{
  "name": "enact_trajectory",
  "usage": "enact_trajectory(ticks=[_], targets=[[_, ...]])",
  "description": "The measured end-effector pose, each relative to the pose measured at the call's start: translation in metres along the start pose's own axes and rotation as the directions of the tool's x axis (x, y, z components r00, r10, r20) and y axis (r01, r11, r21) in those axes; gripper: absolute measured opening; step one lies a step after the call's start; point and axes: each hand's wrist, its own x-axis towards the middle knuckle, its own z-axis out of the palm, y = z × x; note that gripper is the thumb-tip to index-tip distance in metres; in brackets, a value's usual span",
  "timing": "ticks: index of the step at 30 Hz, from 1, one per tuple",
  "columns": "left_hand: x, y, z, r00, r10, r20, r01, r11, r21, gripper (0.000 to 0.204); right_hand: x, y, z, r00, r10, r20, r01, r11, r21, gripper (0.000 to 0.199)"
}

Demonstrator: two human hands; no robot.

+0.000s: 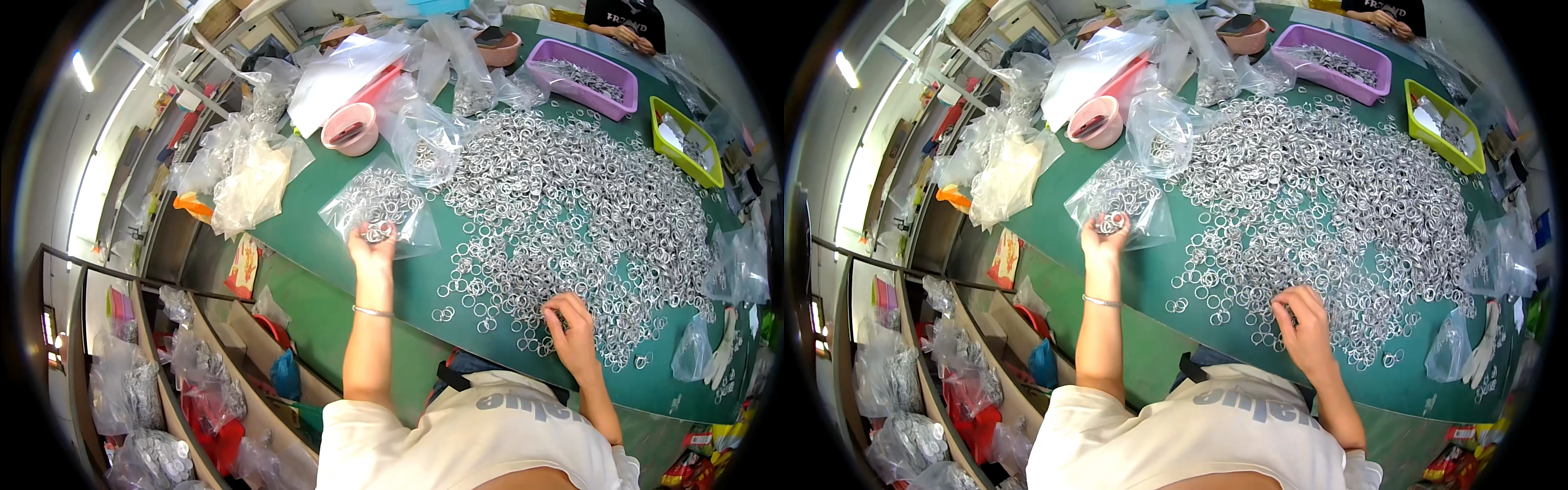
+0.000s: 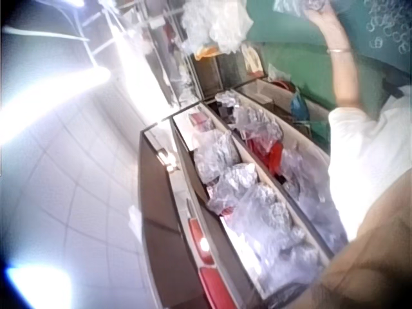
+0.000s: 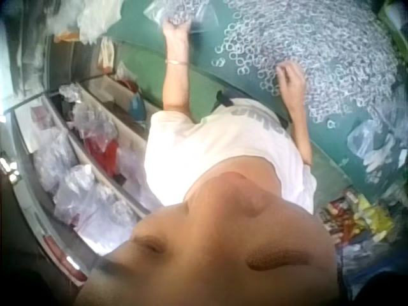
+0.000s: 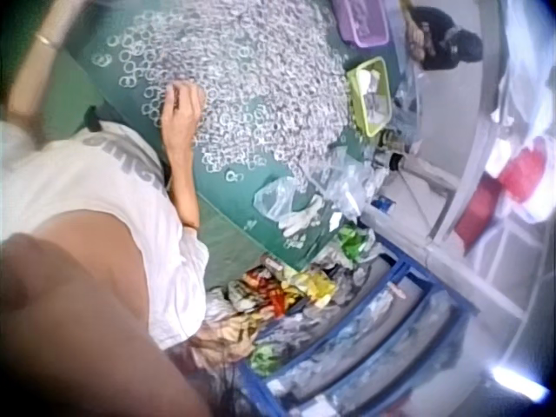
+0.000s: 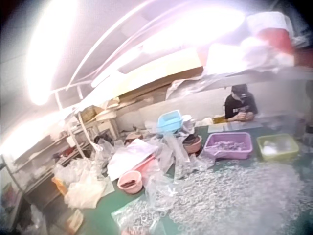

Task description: The person picks up small metal rings from a large pile on a green table and places them into clear plastic bags by hand.

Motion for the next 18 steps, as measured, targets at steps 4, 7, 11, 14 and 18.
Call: enact_trajectory(ticks=[4,7,11,14,18], targets=[[0.017,0.008,-0.021,0.948,-0.220,0.230,0.210,0.975,0.068,0.009,-0.004,0.003,-0.005,0.999,0.017,0.040,-0.016,0.999,-0.033,0.006],[0.003,0.007,-0.055,0.926,-0.314,0.208,0.286,0.946,0.153,0.009,-0.011,0.006,-0.009,0.997,0.047,0.057,-0.044,0.998,-0.044,0.004],[0.002,-0.003,-0.067,0.974,-0.191,0.120,0.166,0.967,0.195,0.012,-0.013,0.007,-0.012,0.992,0.107,0.068,-0.108,0.994,0.003,0.003],[0.021,-0.006,-0.041,0.990,-0.078,0.119,0.056,0.983,0.177,0.013,-0.007,0.003,-0.013,0.997,0.064,0.051,-0.062,0.998,-0.024,0.004],[0.043,0.008,0.004,0.932,0.148,0.332,-0.262,0.907,0.331,0.030,-0.006,0.000,-0.012,0.998,-0.035,0.048,0.044,0.979,-0.202,0.016]])
